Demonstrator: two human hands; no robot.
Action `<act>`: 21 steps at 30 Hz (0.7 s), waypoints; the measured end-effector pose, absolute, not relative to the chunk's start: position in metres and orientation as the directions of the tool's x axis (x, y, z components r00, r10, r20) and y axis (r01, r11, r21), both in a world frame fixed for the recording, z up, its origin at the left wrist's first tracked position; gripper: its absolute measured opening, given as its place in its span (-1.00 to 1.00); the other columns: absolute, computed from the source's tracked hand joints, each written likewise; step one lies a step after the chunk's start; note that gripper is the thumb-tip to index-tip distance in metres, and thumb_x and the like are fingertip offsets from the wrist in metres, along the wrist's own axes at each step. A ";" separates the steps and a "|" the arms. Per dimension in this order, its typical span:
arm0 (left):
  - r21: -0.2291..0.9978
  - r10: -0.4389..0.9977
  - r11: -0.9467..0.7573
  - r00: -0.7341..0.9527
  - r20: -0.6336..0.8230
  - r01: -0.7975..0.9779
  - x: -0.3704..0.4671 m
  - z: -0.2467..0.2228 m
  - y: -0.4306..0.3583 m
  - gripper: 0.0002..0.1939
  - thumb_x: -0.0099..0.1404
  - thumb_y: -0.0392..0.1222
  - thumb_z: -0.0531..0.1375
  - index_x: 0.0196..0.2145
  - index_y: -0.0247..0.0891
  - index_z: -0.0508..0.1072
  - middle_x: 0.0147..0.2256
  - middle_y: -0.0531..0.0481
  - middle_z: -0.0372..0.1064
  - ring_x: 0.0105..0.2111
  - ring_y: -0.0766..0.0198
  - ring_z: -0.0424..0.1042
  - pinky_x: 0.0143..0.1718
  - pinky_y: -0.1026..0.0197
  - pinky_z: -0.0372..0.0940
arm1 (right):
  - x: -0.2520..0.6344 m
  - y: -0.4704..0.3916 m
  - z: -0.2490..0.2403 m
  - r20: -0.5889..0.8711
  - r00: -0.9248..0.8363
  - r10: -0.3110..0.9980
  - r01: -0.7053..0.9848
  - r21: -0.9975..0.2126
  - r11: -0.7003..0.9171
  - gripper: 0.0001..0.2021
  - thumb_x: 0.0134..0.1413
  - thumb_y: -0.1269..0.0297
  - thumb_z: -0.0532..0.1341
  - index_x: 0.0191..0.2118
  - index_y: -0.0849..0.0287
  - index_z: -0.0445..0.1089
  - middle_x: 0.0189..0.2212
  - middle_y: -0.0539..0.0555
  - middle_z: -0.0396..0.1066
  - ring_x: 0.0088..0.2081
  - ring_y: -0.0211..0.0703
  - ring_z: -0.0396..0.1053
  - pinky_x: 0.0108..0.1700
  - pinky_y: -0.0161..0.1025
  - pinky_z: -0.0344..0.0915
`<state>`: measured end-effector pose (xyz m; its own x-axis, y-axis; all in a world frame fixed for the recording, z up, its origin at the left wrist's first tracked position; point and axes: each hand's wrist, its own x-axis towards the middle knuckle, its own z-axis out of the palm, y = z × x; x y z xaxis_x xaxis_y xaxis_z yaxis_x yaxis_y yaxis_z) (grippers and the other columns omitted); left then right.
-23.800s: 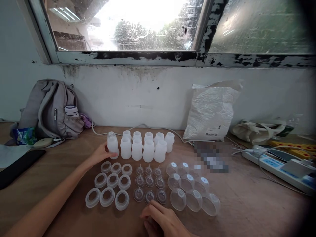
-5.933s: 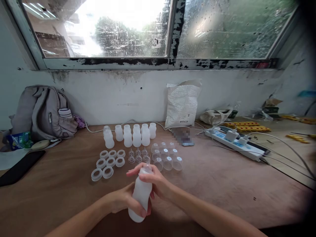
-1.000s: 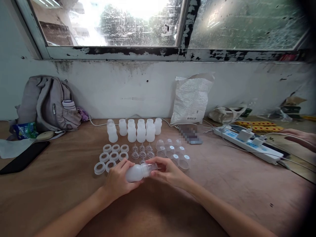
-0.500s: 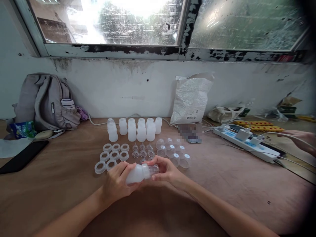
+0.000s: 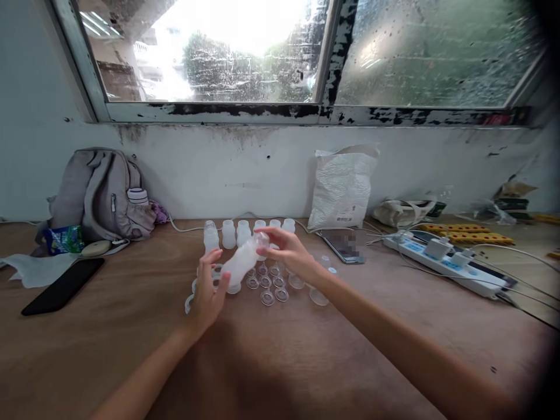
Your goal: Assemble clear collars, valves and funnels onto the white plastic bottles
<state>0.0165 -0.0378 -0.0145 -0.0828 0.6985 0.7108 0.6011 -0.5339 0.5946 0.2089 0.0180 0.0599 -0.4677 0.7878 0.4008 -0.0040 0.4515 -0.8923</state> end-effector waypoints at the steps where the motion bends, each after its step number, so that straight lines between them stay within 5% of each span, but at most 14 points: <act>1: 0.670 0.723 -0.482 -0.175 0.668 0.564 0.007 -0.013 -0.030 -0.64 0.30 0.01 -0.08 -0.02 -0.19 0.17 0.01 -0.15 0.16 0.00 0.14 0.20 -0.04 0.07 0.18 | 0.200 0.030 0.068 0.435 -0.479 0.763 0.022 -0.863 0.505 -0.62 -0.13 0.28 0.29 -0.11 0.13 0.28 -0.27 0.03 0.29 -0.22 -0.21 0.29 -0.21 -0.27 0.28; 4: 0.827 0.769 -0.333 -0.376 0.516 0.454 -0.025 -0.016 -0.006 -0.61 0.27 0.09 -0.11 -0.19 -0.23 0.30 -0.18 -0.09 0.34 -0.17 0.19 0.34 -0.19 0.18 0.26 | 0.171 0.065 0.084 0.426 -0.523 0.738 0.173 -0.795 0.581 -0.62 -0.11 0.36 0.26 -0.11 0.21 0.23 -0.30 0.05 0.29 -0.28 -0.26 0.31 -0.22 -0.27 0.30; 9: 0.849 0.782 -0.236 -0.427 0.455 0.472 -0.062 -0.036 0.023 -0.55 0.17 0.14 -0.04 -0.35 -0.32 0.37 -0.36 -0.11 0.42 -0.36 0.18 0.40 -0.41 0.22 0.28 | 0.132 0.105 0.082 0.351 -0.572 0.742 0.466 -0.605 0.646 -0.67 -0.12 0.44 0.26 -0.16 0.25 0.25 -0.28 0.10 0.33 -0.21 -0.19 0.31 -0.19 -0.25 0.27; 21: 0.488 0.809 -0.165 -0.166 0.565 0.857 -0.055 -0.044 0.020 -0.87 0.08 -0.13 0.12 -0.53 -0.20 0.42 -0.43 -0.07 0.39 -0.31 0.06 0.32 -0.23 0.08 0.18 | 0.122 0.129 0.050 0.306 -0.536 0.787 0.674 -0.406 0.617 -0.67 -0.09 0.37 0.22 -0.14 0.12 0.22 -0.16 0.15 0.35 -0.06 0.10 0.21 -0.09 0.05 0.08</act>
<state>-0.0552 0.0196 -0.0438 -0.1656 0.8086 0.5645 0.8569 -0.1654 0.4883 0.1219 0.1287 0.0498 -0.5361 0.7866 0.3064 0.6736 0.6174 -0.4063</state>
